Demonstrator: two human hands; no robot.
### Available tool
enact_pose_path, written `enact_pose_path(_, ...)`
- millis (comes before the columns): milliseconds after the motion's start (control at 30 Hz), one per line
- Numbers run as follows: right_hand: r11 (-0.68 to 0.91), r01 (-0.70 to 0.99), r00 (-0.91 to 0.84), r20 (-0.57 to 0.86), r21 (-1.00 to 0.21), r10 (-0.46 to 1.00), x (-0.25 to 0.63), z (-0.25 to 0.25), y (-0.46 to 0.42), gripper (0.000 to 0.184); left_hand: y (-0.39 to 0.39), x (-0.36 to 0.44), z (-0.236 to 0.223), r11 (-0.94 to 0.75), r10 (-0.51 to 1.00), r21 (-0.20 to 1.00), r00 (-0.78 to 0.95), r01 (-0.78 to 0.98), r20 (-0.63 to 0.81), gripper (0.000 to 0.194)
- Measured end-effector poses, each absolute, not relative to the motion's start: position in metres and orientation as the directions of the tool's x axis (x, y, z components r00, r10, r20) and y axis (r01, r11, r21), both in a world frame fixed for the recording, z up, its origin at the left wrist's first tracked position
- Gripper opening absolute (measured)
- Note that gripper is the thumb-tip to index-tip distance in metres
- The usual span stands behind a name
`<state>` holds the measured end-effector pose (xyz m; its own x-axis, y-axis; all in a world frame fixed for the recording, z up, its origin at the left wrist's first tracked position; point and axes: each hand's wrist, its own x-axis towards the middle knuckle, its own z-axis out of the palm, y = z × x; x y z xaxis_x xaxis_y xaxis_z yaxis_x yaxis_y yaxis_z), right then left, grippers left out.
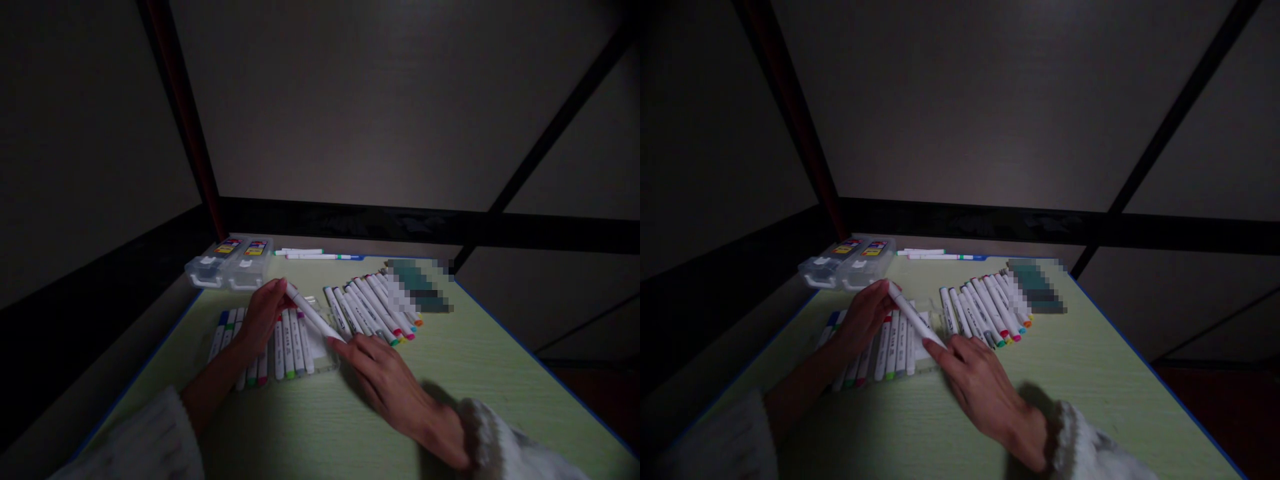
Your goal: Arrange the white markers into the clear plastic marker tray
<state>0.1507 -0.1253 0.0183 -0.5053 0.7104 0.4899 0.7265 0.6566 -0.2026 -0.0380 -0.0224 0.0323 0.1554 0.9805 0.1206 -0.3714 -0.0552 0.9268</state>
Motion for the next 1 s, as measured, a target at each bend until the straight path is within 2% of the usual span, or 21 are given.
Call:
enact_pose_path(300, 0.661, 0.729, -0.516, 0.489, -0.181, 0.703, 0.1488, 0.02, -0.1284, 0.035, -0.022, -0.0372, 0.0339, -0.018, 0.984, 0.927, 0.157, -0.375, 0.082, 0.028)
enact_pose_path(467, 0.662, 0.731, -0.532, 0.469, -0.165, 0.705, 0.1481, 0.0209, -0.1287, 0.034, -0.0227, -0.0372, 0.034, -0.045, 0.983, 0.937, 0.154, -0.347, 0.105, 0.032)
enact_pose_path(1000, 0.694, 0.717, -0.589, 0.479, -0.059, 0.65, 0.1444, 0.0209, -0.1292, 0.031, -0.0219, -0.0387, 0.0293, -0.084, 0.97, 0.954, 0.195, -0.288, 0.144, 0.025)
